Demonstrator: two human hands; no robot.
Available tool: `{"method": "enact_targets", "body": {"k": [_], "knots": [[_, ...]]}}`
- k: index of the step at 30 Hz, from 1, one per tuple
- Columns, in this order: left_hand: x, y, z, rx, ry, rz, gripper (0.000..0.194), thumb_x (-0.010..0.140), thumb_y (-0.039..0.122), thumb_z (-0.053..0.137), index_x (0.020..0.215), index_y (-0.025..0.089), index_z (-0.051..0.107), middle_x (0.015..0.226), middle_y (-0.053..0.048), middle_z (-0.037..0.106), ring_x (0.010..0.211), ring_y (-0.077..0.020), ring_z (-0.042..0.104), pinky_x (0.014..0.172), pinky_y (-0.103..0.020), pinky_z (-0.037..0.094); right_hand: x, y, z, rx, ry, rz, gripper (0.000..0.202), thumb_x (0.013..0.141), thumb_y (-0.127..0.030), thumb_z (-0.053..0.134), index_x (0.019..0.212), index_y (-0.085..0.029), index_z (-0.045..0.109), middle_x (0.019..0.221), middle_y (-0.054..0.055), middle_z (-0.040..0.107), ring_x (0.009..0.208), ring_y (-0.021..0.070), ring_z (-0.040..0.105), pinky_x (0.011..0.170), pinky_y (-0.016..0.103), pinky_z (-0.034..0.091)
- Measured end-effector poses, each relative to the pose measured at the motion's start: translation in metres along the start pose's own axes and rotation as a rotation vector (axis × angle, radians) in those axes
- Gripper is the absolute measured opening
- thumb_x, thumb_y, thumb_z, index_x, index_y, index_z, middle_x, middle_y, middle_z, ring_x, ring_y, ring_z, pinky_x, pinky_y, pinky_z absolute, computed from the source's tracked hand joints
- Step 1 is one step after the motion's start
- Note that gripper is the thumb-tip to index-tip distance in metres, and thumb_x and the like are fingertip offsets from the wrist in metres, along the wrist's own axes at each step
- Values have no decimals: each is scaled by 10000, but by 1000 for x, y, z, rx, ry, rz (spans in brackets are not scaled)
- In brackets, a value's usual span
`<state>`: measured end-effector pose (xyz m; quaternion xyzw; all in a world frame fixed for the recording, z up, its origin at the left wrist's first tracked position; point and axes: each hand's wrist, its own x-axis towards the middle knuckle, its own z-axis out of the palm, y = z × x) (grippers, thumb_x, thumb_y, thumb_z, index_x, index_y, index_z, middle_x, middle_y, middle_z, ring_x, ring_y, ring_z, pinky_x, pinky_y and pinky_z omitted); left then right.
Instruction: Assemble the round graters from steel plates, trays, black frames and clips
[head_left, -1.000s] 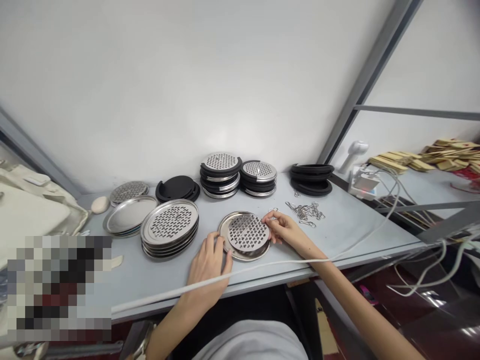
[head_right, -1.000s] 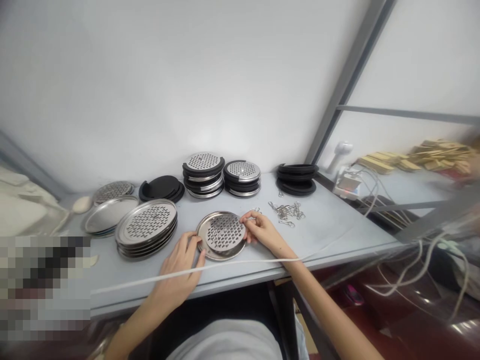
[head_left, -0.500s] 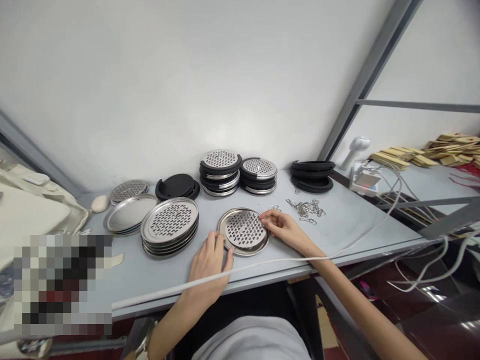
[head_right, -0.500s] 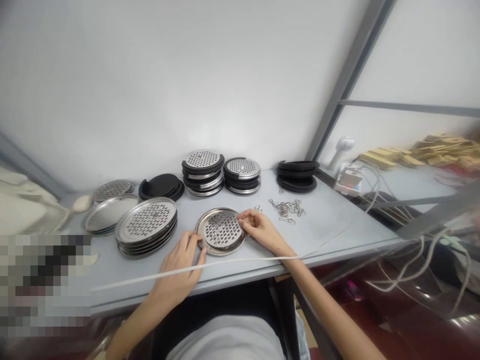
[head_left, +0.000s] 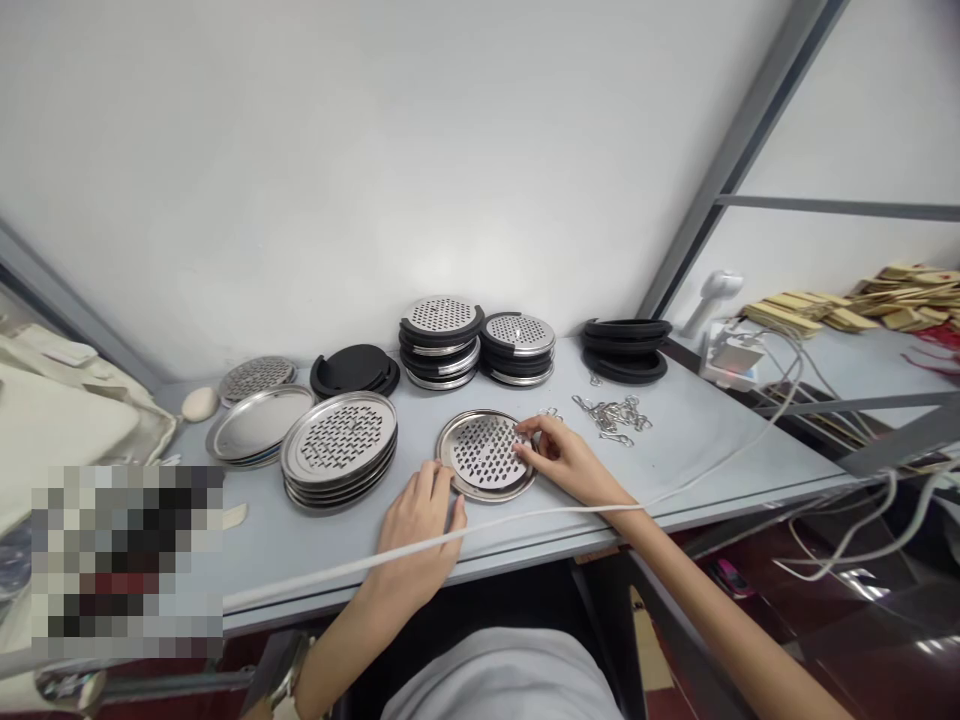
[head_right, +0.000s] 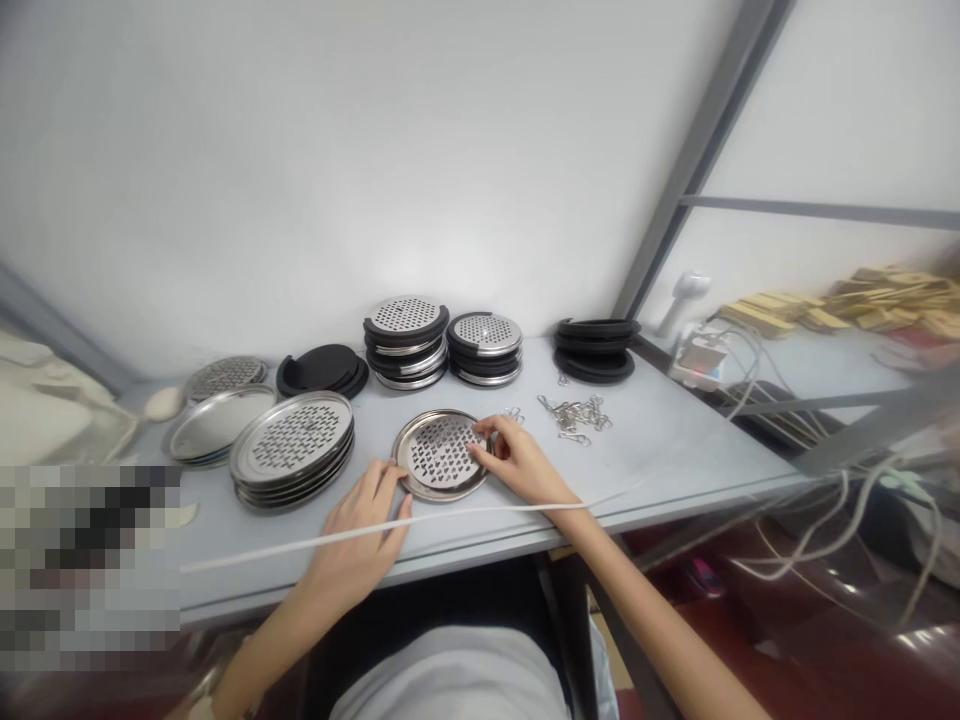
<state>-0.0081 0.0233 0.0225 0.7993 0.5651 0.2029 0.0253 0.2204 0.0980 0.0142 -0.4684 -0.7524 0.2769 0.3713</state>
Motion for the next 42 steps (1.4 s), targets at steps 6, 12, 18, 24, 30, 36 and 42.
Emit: {"method": "enact_targets", "body": {"k": [6, 12, 18, 24, 30, 36, 42], "knots": [[1, -1, 2, 13, 3, 13, 206, 896, 226, 385, 1084, 200, 465, 1060, -72, 519, 977, -211, 543, 785, -327, 469, 0, 3, 0, -60, 36, -17, 257, 868, -396, 517, 1028, -202, 570, 838, 20, 519, 615, 116, 477, 615, 272, 437], [1, -1, 3, 43, -6, 16, 235, 893, 218, 390, 1114, 187, 464, 1084, -80, 523, 979, -212, 550, 809, -333, 472, -2, 0, 1, -110, 24, -37, 257, 893, -385, 477, 1070, -206, 529, 902, 35, 512, 624, 117, 495, 648, 283, 451], [2, 0, 2, 30, -15, 17, 234, 892, 215, 384, 1111, 190, 463, 1115, -83, 514, 1025, -214, 540, 823, -331, 472, -3, -1, 2, -160, 8, -76, 266, 911, -391, 451, 1086, -201, 513, 907, 46, 505, 622, 123, 496, 670, 298, 460], [2, 0, 1, 39, -24, 17, 243, 896, 223, 384, 1127, 179, 447, 1102, -83, 515, 1014, -211, 537, 818, -334, 473, -5, -5, 0, -202, -36, -101, 337, 881, -439, 499, 1129, -212, 508, 989, 63, 517, 626, 121, 508, 664, 296, 477], [1, -1, 3, 67, -19, 6, 258, 895, 231, 391, 1141, 176, 448, 1107, -83, 515, 994, -211, 544, 797, -332, 476, -7, -13, -1, -317, -37, -229, 462, 804, -481, 596, 1177, -216, 532, 1148, 111, 473, 902, 205, 549, 789, 345, 477], [1, -2, 5, 65, -1, 24, 251, 892, 222, 394, 1131, 184, 460, 1112, -87, 516, 989, -211, 552, 812, -328, 474, -11, -19, -5, -305, -119, -438, 178, 872, -313, 525, 938, -215, 659, 993, 84, 591, 917, 205, 528, 853, 377, 435], [1, -2, 6, 62, 7, 16, 255, 893, 229, 394, 1136, 188, 459, 1127, -89, 516, 1010, -216, 551, 817, -332, 477, -15, -24, -6, -264, -196, -462, 205, 890, -257, 471, 924, -206, 667, 898, 77, 646, 861, 193, 554, 804, 356, 462]]}}
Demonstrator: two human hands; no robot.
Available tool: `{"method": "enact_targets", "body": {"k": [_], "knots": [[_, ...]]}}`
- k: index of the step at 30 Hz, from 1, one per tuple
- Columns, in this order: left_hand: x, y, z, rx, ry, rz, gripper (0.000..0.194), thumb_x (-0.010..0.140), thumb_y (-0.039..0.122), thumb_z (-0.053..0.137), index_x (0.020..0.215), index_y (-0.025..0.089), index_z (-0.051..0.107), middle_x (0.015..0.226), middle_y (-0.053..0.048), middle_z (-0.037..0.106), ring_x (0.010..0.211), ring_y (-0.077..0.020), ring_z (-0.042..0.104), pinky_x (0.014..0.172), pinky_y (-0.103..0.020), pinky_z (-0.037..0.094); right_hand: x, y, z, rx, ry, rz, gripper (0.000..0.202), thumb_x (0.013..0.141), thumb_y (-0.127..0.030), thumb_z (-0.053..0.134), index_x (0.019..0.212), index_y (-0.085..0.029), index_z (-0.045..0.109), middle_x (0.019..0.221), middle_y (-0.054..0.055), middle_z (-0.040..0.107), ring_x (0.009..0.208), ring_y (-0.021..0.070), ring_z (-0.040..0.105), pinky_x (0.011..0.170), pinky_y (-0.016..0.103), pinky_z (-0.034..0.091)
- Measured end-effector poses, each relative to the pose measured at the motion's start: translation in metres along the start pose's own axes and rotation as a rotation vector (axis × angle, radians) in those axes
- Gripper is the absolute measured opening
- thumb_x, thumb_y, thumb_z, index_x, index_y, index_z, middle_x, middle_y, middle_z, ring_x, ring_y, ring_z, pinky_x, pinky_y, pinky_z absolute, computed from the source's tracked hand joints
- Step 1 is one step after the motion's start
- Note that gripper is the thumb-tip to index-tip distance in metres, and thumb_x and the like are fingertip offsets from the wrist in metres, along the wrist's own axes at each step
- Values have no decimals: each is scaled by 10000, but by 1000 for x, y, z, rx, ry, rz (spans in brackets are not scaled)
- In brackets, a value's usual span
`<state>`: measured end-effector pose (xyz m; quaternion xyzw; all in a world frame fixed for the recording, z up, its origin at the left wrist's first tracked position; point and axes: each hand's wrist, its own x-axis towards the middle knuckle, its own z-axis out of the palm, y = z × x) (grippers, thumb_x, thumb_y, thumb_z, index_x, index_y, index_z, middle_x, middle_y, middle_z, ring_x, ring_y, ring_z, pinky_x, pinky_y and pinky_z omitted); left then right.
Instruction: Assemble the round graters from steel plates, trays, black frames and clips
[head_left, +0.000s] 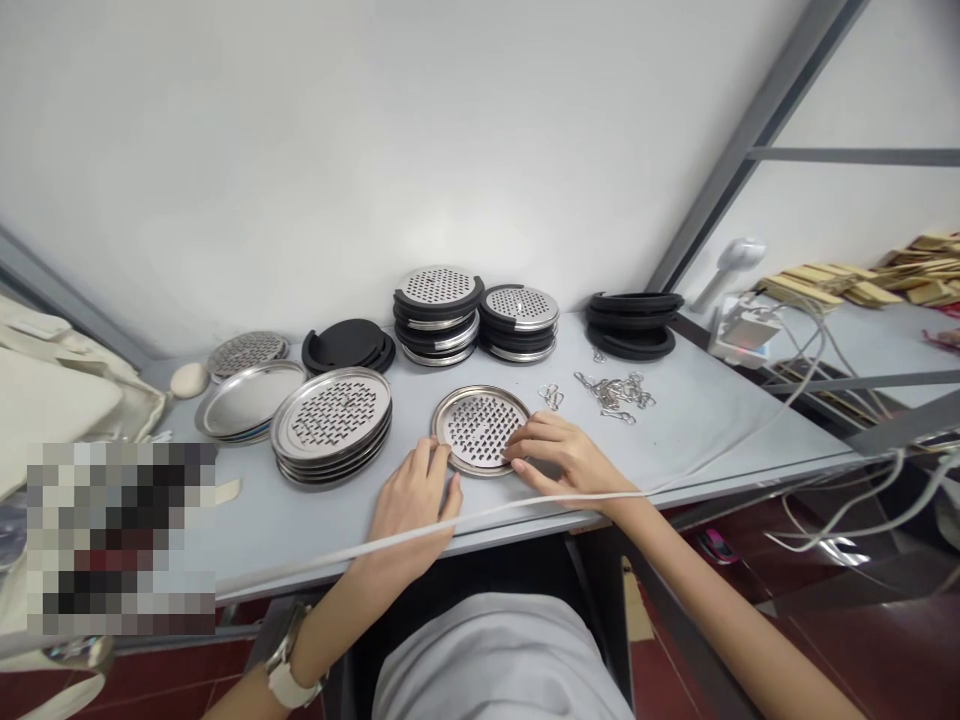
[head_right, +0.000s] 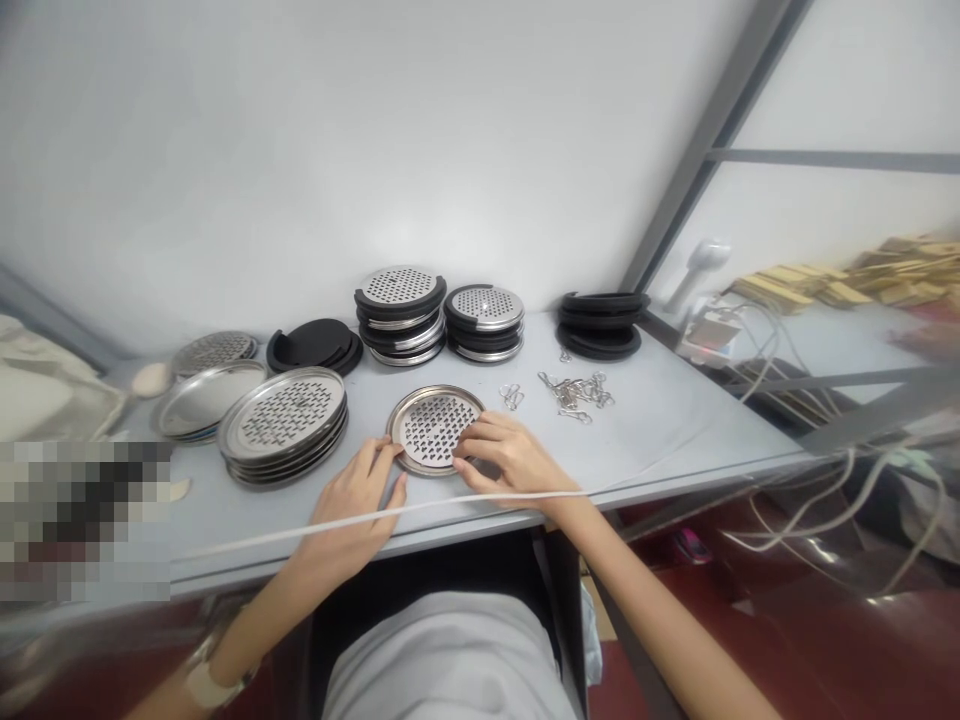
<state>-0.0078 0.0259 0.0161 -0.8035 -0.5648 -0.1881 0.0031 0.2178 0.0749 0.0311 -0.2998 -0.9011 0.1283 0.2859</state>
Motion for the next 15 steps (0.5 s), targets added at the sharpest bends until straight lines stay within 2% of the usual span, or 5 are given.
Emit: {"method": "enact_targets", "body": {"k": [15], "knots": [[0, 0, -1, 12, -7, -4, 258, 896, 234, 388, 1140, 190, 457, 1135, -92, 509, 1000, -218, 554, 812, -331, 479, -3, -4, -2, 176, -51, 58, 269, 884, -267, 493, 1099, -232, 650, 1046, 64, 684, 977, 199, 614, 875, 342, 482]]}}
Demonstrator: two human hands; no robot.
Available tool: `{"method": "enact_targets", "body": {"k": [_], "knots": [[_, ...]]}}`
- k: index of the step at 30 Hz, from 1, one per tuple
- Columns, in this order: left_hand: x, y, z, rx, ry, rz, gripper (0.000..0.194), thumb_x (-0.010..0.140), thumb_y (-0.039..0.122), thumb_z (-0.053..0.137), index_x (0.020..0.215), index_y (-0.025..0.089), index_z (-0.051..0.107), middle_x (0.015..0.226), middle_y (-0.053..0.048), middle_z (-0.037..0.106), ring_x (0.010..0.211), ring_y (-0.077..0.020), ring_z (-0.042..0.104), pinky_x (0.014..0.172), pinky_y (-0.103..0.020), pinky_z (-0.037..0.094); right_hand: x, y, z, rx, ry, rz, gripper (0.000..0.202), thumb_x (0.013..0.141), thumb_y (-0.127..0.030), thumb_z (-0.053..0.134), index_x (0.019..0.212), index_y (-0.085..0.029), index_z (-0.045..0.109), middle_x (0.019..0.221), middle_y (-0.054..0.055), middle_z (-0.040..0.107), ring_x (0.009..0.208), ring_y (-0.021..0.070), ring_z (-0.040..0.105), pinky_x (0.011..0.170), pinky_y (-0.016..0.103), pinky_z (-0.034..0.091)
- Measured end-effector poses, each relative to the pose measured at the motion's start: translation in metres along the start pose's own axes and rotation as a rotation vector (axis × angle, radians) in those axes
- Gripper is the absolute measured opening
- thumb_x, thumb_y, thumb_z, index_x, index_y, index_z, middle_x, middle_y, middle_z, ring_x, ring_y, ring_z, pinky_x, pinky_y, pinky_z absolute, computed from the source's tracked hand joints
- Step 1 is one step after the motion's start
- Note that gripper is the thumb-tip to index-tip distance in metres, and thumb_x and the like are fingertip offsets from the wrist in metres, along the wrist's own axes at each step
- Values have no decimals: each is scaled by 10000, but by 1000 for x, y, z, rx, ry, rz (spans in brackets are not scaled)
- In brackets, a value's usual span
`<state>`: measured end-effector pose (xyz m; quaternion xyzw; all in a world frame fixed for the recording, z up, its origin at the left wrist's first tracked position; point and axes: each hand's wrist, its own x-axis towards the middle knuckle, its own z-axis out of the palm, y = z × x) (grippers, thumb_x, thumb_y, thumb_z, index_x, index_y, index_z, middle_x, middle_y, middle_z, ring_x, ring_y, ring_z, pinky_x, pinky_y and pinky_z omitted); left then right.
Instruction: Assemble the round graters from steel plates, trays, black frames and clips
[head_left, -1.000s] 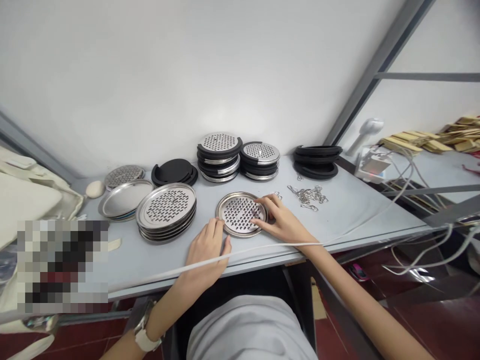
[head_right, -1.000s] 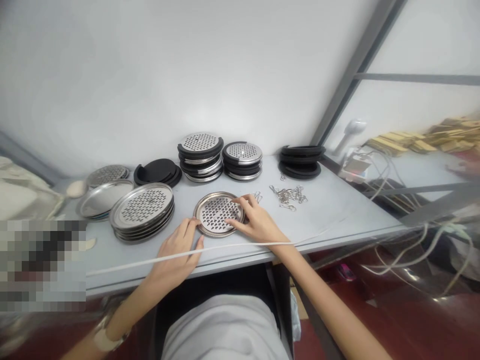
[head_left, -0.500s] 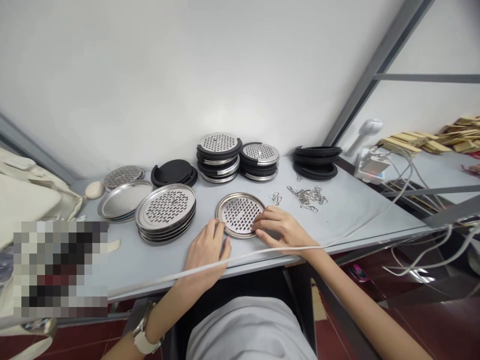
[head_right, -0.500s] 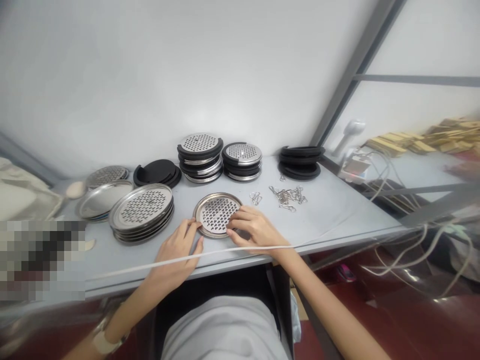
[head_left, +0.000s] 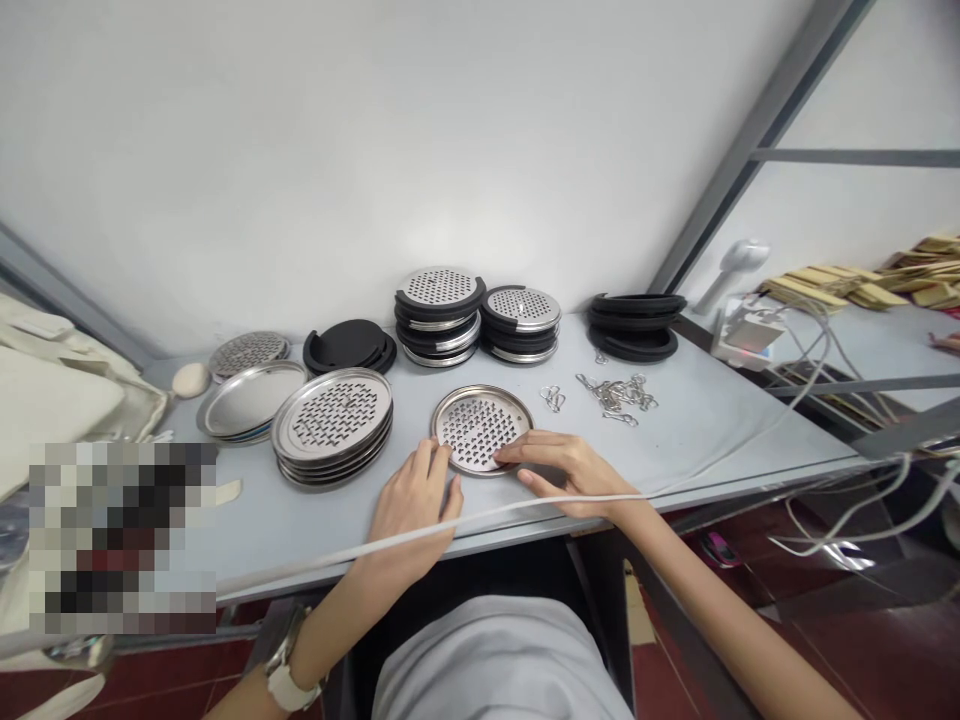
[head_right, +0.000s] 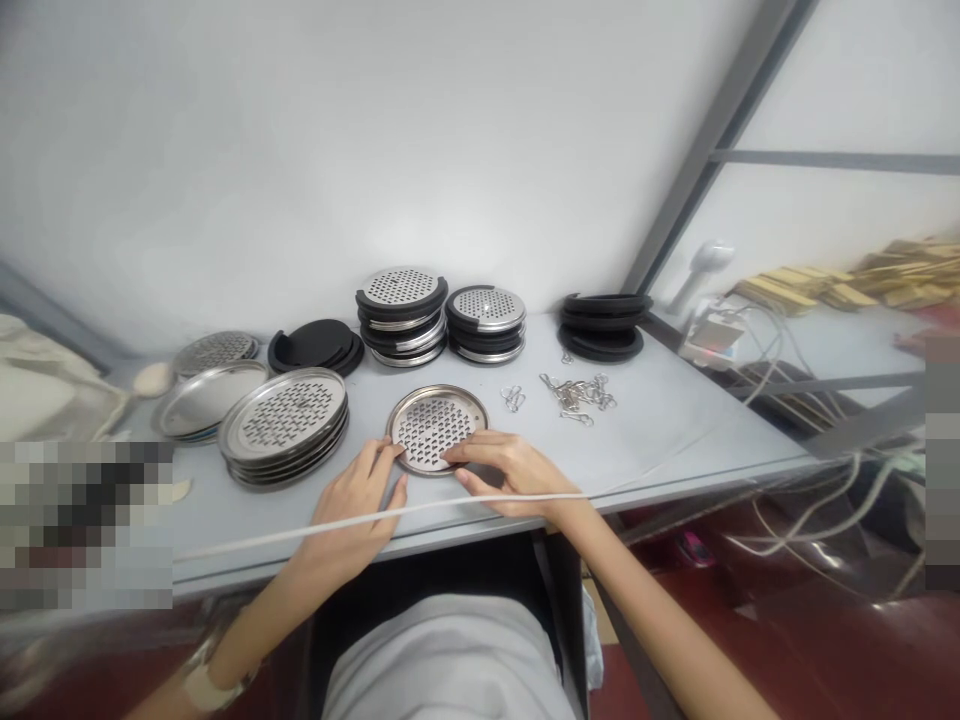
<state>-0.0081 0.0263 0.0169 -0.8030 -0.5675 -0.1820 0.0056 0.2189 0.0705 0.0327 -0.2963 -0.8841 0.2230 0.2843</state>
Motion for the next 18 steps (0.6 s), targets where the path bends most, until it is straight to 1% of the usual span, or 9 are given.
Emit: {"method": "enact_targets", "body": {"k": [6, 12, 15, 18], "knots": [[0, 0, 0, 14, -5, 6, 243, 894, 229, 390, 1122, 192, 467, 1128, -90, 514, 988, -214, 556, 802, -330, 479, 1, 2, 1, -28, 29, 17, 260, 913, -295, 441, 1021, -216, 663, 961, 75, 676, 900, 190, 617, 822, 322, 491], [0, 0, 1, -3, -13, 1, 261, 894, 224, 392, 1145, 196, 456, 1133, -83, 513, 1012, -217, 549, 828, -336, 474, 2, 10, 5, -129, 69, 55, 299, 938, -283, 371, 893, -196, 653, 845, 83, 629, 800, 181, 581, 743, 309, 481], [-1, 0, 0, -7, -13, -4, 262, 892, 227, 397, 1147, 199, 452, 1135, -78, 514, 1018, -217, 549, 826, -334, 474, 2, 11, 7, -150, 73, 41, 282, 933, -273, 376, 898, -192, 643, 830, 81, 612, 783, 179, 565, 723, 308, 475], [-1, 0, 0, -7, -18, -6, 261, 893, 225, 396, 1146, 196, 448, 1136, -77, 513, 1014, -215, 549, 829, -336, 471, 1, 11, 7, -157, 82, 21, 257, 924, -262, 390, 936, -199, 639, 874, 85, 606, 816, 184, 560, 741, 316, 475]]}}
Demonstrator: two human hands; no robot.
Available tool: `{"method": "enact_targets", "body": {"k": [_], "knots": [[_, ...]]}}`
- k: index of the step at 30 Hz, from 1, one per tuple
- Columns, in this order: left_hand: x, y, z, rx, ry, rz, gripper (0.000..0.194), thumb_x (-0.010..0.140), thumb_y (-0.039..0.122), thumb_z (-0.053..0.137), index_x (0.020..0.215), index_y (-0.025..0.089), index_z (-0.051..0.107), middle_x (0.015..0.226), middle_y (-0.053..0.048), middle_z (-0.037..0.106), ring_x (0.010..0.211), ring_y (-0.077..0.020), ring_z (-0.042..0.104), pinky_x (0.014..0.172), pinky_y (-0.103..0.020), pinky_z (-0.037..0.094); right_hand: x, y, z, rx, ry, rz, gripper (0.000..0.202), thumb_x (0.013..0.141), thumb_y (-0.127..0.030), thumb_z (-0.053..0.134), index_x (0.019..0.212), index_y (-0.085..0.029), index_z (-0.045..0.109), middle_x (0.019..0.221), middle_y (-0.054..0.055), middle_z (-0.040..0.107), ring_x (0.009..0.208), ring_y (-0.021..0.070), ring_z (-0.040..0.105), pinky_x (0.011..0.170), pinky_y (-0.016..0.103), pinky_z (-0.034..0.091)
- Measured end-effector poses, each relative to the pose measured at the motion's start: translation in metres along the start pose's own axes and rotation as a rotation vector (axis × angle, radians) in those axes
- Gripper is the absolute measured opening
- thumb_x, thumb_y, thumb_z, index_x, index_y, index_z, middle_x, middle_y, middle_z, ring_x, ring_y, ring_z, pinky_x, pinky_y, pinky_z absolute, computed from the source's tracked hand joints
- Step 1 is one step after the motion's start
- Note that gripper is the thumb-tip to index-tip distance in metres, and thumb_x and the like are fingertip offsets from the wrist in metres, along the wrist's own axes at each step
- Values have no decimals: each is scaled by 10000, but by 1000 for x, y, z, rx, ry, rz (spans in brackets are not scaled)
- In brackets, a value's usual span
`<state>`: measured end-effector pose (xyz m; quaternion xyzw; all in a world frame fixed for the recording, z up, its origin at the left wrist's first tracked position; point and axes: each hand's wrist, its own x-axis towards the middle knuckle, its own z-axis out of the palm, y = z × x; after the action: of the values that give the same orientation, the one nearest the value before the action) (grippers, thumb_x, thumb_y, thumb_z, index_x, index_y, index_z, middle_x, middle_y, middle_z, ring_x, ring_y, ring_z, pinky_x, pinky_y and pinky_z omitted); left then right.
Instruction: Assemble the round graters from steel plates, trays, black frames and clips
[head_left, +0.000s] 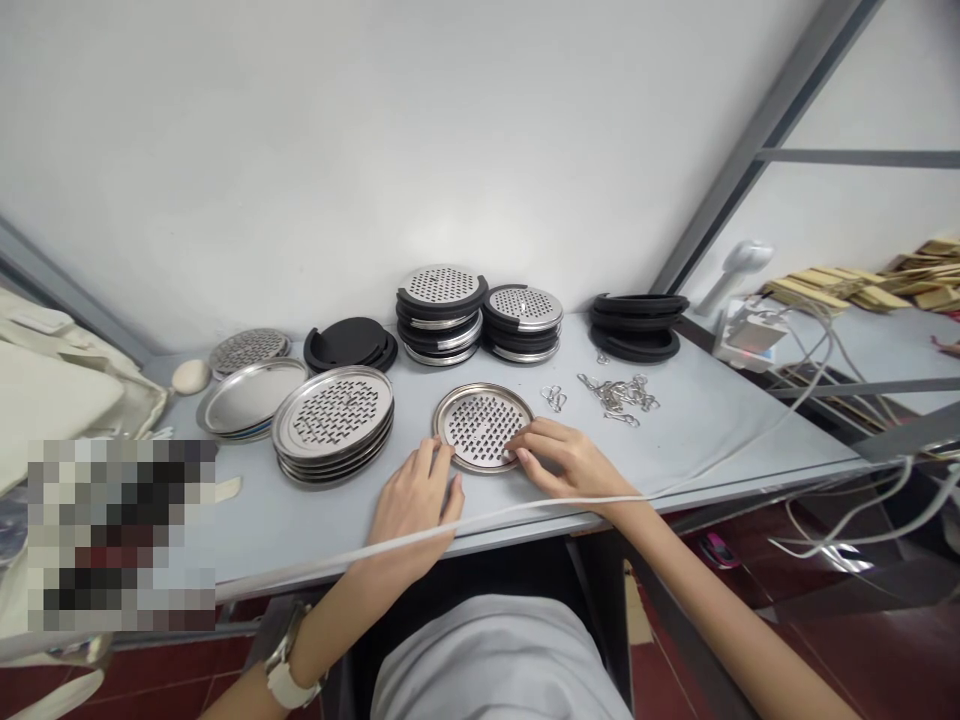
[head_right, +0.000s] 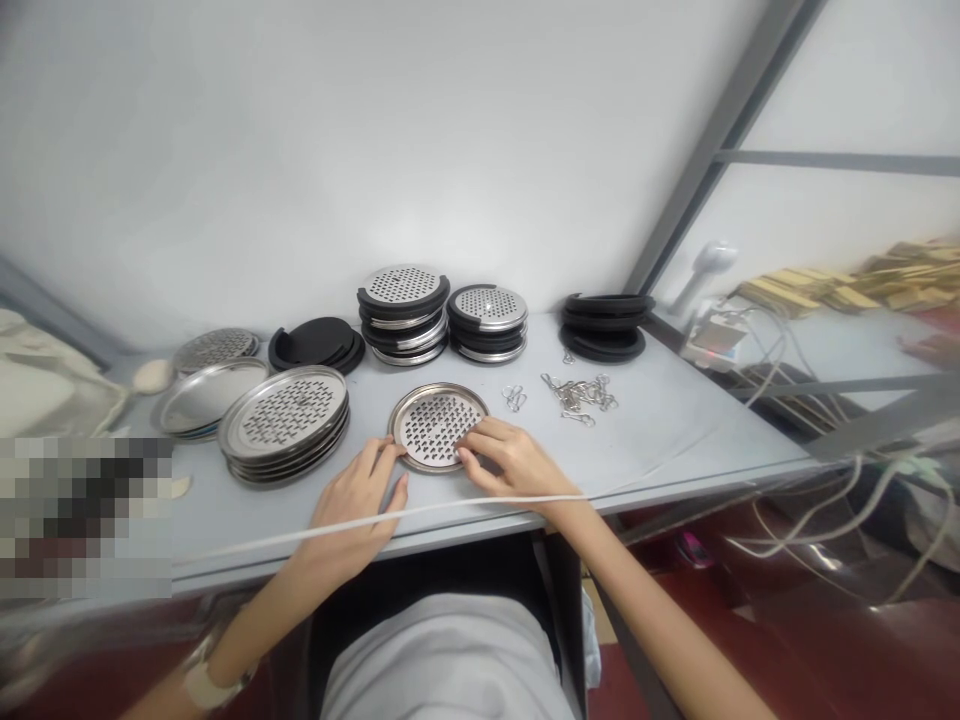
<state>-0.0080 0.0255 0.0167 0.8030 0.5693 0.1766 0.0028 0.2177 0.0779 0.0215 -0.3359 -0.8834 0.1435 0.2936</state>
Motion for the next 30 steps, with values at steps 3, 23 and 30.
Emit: {"method": "enact_targets", "body": {"k": [3, 23, 30], "knots": [[0, 0, 0, 5, -8, 1, 260, 896, 219, 390, 1148, 196, 448, 1149, -80, 507, 1019, -216, 545, 829, -339, 468, 0, -2, 0, -1, 16, -5, 243, 915, -252, 406, 946, -200, 641, 901, 87, 597, 829, 183, 559, 747, 315, 477], [0, -1, 1, -24, 15, 15, 303, 901, 209, 382, 1196, 189, 445, 1175, -77, 539, 1078, -221, 529, 894, -348, 456, 3, -4, 1, -57, -32, -27, 216, 911, -212, 430, 874, -176, 640, 847, 66, 556, 771, 154, 534, 710, 287, 461], [2, 0, -1, -34, -1, 14, 317, 900, 209, 381, 1208, 184, 453, 1196, -79, 535, 1085, -221, 528, 887, -355, 465, 2, 5, 6, 88, 79, 112, 205, 897, -261, 485, 1090, -207, 526, 953, 63, 575, 830, 164, 563, 765, 310, 484]]}}
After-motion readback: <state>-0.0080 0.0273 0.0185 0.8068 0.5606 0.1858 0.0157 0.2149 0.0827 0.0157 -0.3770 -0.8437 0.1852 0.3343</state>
